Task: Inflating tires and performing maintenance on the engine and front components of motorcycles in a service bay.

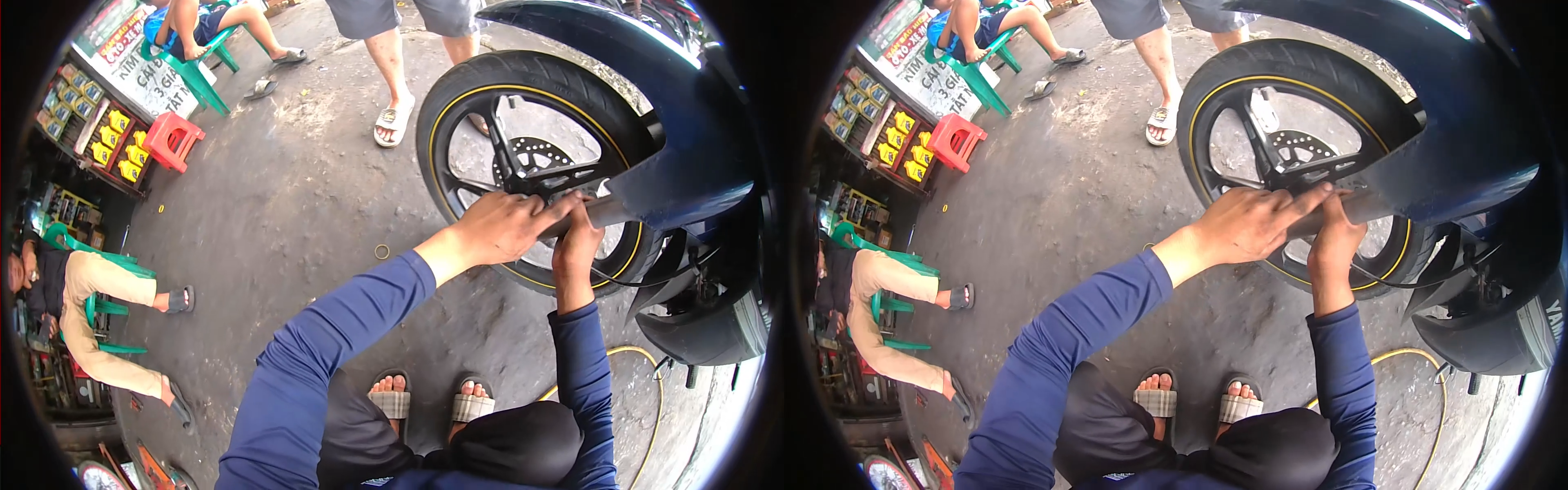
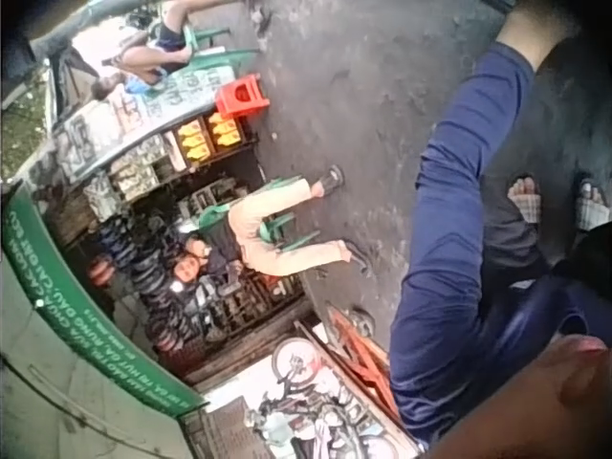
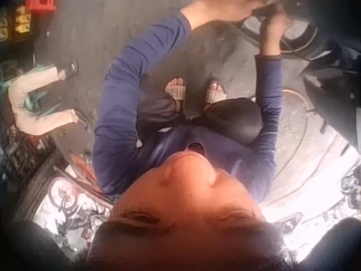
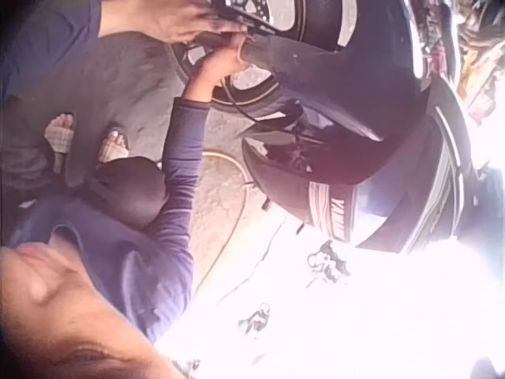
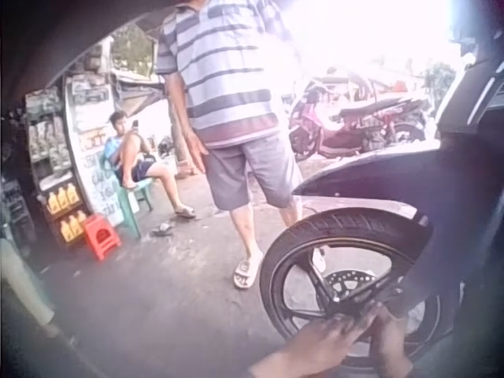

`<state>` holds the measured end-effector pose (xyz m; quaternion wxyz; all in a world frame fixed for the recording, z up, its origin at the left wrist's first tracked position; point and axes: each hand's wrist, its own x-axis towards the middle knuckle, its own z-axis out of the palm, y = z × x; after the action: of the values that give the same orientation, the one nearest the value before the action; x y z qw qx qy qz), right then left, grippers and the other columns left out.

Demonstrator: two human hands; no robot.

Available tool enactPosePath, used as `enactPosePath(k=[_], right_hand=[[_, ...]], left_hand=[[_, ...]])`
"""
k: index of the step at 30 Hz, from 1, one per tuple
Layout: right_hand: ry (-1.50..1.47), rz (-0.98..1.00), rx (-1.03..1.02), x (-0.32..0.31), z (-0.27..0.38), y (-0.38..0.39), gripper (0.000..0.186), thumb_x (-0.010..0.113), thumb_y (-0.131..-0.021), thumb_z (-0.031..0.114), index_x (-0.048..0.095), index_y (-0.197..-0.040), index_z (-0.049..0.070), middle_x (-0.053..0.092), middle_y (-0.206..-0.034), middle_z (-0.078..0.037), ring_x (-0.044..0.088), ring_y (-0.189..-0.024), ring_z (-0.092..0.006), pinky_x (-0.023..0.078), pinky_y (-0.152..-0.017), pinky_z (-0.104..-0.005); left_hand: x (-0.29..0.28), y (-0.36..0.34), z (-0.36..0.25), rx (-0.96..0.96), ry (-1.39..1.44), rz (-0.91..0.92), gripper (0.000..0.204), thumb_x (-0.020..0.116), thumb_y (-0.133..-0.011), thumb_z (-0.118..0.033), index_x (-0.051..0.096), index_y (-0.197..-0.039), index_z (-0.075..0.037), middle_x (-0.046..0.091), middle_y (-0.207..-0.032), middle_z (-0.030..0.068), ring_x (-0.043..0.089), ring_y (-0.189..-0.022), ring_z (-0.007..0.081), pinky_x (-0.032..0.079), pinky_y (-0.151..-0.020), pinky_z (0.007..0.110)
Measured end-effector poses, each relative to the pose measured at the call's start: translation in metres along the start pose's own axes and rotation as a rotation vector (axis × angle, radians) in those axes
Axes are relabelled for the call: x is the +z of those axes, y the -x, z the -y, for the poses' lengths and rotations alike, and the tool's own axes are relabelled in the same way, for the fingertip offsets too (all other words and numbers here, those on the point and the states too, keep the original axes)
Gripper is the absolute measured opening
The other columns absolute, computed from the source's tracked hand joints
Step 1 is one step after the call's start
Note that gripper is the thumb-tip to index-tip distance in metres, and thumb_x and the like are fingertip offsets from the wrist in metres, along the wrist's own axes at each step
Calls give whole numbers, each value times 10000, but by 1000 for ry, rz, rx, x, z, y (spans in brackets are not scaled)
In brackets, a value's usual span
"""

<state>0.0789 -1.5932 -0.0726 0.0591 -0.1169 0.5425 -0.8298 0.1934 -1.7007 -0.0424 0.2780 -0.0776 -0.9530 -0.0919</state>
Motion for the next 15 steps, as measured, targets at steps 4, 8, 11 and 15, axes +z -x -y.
enactPosePath(k=[4, 8, 11, 15], right_hand=[[-7, 145, 74, 2, -8, -12, 100, 662, -821, 96, 584, -831, 35, 595, -734, -50, 552, -670, -129, 439, -638, -274], [23, 180, 89, 2, -5, -16, 205, 695, -811, 69, 545, -950, 50, 600, -791, -61, 601, -732, -169, 490, -704, -318], [77, 186, 43, -4, -6, -22, 233, 712, -822, 165, 576, -948, 25, 624, -817, -83, 591, -757, -154, 467, -708, -294], [246, 153, 15, -8, -29, -15, 317, 727, -824, 227, 584, -986, -6, 642, -866, -82, 602, -780, -155, 469, -754, -296]], left_hand=[[2, 2, -1, 173, 45, -223, 340, 540, -801, -172, 558, -1137, -132, 577, -713, 58, 624, -589, 220, 497, -521, 351], [36, 49, -29, 140, 255, 5, 173, 602, -757, -185, 562, -903, -102, 572, -884, 63, 612, -759, 223, 506, -619, 354], [90, 112, -21, -39, 272, 692, 225, 635, -782, -232, 623, -943, -74, 611, -1000, 121, 621, -906, 307, 511, -734, 436], [137, 176, -1, -378, -80, 1649, 356, 643, -792, -255, 651, -1119, -113, 664, -1070, 121, 605, -1032, 336, 477, -847, 500]])
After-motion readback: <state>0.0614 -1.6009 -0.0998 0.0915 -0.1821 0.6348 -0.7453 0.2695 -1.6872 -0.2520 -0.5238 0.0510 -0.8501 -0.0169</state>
